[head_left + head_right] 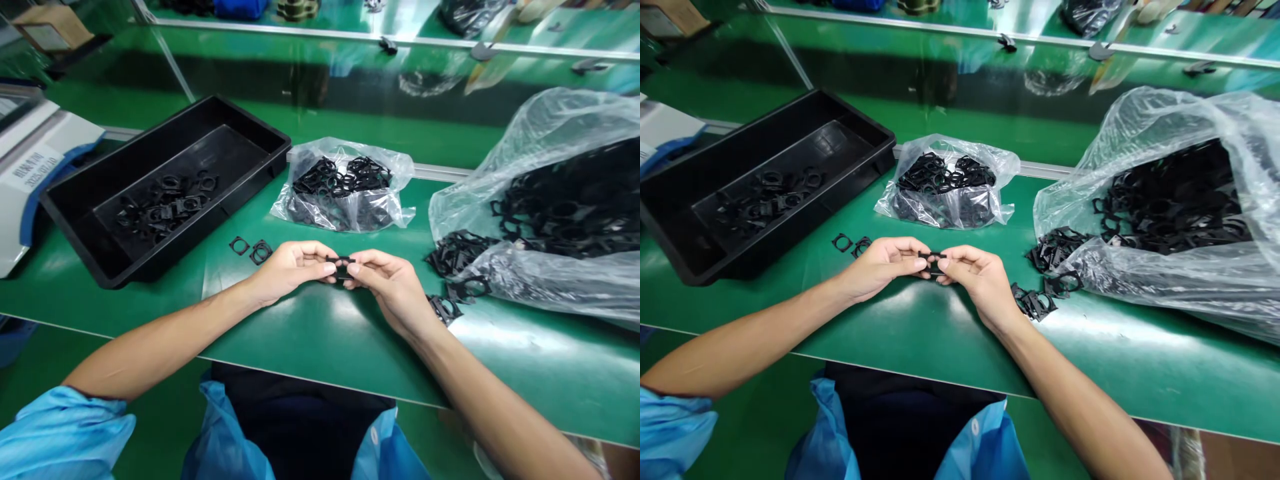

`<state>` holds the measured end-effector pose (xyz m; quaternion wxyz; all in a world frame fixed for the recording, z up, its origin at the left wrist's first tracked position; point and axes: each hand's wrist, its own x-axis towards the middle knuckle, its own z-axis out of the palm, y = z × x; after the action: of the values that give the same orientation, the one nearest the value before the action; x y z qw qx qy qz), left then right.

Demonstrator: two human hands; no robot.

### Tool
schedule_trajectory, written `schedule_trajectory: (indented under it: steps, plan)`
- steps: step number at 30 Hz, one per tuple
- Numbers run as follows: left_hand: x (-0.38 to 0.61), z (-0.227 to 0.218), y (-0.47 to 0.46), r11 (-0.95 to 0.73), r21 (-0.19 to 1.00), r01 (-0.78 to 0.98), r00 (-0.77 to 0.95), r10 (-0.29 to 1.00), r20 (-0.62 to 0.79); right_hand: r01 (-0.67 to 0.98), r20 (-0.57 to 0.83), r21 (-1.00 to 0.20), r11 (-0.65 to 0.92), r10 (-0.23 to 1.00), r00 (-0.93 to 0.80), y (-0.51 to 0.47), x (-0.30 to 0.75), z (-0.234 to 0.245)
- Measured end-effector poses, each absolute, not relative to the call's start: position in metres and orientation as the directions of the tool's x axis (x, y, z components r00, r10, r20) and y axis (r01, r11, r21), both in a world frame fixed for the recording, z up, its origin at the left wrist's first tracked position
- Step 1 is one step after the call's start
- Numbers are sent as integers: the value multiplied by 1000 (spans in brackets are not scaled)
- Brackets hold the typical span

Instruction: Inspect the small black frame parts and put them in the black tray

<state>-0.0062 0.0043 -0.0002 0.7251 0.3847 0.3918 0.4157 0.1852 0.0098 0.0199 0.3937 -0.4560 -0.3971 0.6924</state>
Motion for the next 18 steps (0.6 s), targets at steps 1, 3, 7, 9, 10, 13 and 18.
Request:
schedule_trajectory:
  steps: [1, 3, 7, 9, 10, 13, 18]
  plan:
    - [-6, 0, 4, 351, 889, -295, 342, 907, -245, -178, -318, -911, -372, 909, -271, 10, 185, 20]
    - [-6, 1, 4, 338, 897, -285, 324, 915, -241, -173, -318, -911, -375, 904, -287, 10, 186, 20]
    - [-8, 5, 4, 303, 920, -249, 252, 937, -240, -171, -330, -898, -405, 878, -348, 10, 188, 22]
    - [-8, 7, 4, 288, 929, -234, 225, 945, -236, -169, -334, -896, -411, 875, -351, 10, 188, 23]
    - [-8, 7, 5, 285, 930, -232, 218, 947, -236, -170, -337, -896, -411, 876, -345, 10, 188, 23]
    - [-8, 7, 5, 292, 928, -231, 213, 946, -244, -165, -348, -894, -416, 879, -327, 10, 188, 23]
    - [-8, 6, 6, 308, 920, -243, 235, 939, -252, -176, -341, -898, -403, 891, -299, 11, 187, 21]
